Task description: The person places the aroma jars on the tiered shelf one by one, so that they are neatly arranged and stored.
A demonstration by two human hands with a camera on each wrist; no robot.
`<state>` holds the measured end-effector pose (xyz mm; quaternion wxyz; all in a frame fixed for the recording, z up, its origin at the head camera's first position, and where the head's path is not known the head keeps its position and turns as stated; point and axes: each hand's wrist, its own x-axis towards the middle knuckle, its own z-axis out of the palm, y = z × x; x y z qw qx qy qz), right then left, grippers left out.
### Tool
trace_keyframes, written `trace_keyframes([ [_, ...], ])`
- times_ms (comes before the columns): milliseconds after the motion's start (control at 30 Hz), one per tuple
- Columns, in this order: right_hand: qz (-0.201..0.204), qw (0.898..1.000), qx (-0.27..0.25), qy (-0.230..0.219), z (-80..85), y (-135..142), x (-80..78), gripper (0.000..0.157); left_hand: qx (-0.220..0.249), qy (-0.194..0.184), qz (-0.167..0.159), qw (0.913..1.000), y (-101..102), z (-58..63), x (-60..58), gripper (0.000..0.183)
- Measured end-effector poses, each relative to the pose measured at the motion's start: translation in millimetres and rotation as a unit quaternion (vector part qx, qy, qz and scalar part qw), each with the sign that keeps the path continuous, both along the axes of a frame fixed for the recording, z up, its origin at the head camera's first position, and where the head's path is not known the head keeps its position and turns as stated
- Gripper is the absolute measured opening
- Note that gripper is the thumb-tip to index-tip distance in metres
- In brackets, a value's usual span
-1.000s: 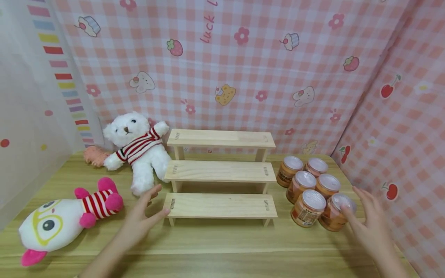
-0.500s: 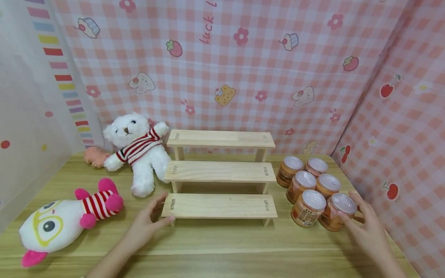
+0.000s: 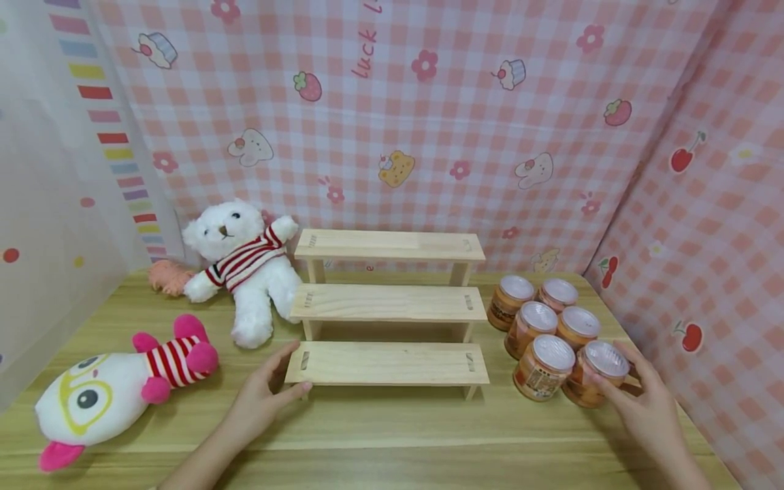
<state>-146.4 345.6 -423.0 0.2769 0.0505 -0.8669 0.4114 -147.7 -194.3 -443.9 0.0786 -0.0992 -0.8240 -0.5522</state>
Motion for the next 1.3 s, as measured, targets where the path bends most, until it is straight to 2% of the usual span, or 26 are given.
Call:
trace_keyframes([
  [200,-0.036,0.999,-0.028,0.016,-4.5,-3,-3.3,0.062,-0.001,-0.002,0.002,1.0,0,-1.2,-0.4,0.069],
  [433,-0.075,0.995,-0.067,0.01,-6.4,-7,-5.8,0.061,0.0,-0.012,0.008,0.9999,1,-0.8,0.6,0.069],
  [633,-0.088,0.992,-0.089,0.022,-4.3,-11,-4.0,0.059,0.002,-0.017,0.008,0.9998,2,-0.4,1.4,0.07],
  [800,-0.084,0.991,-0.096,0.037,3.9,-15,-0.1,0.056,-0.006,-0.021,0.01,0.9997,1,-1.5,0.9,0.07],
  [1033,-0.101,0.99,-0.099,0.021,19.5,-18,5.2,0.059,-0.02,-0.025,0.018,0.9993,0,-1.8,-0.1,0.073],
  [1300,-0.108,0.989,-0.082,0.057,41.6,-17,6.6,0.06,-0.01,-0.026,0.016,0.9995,-1,0.4,0.2,0.071],
])
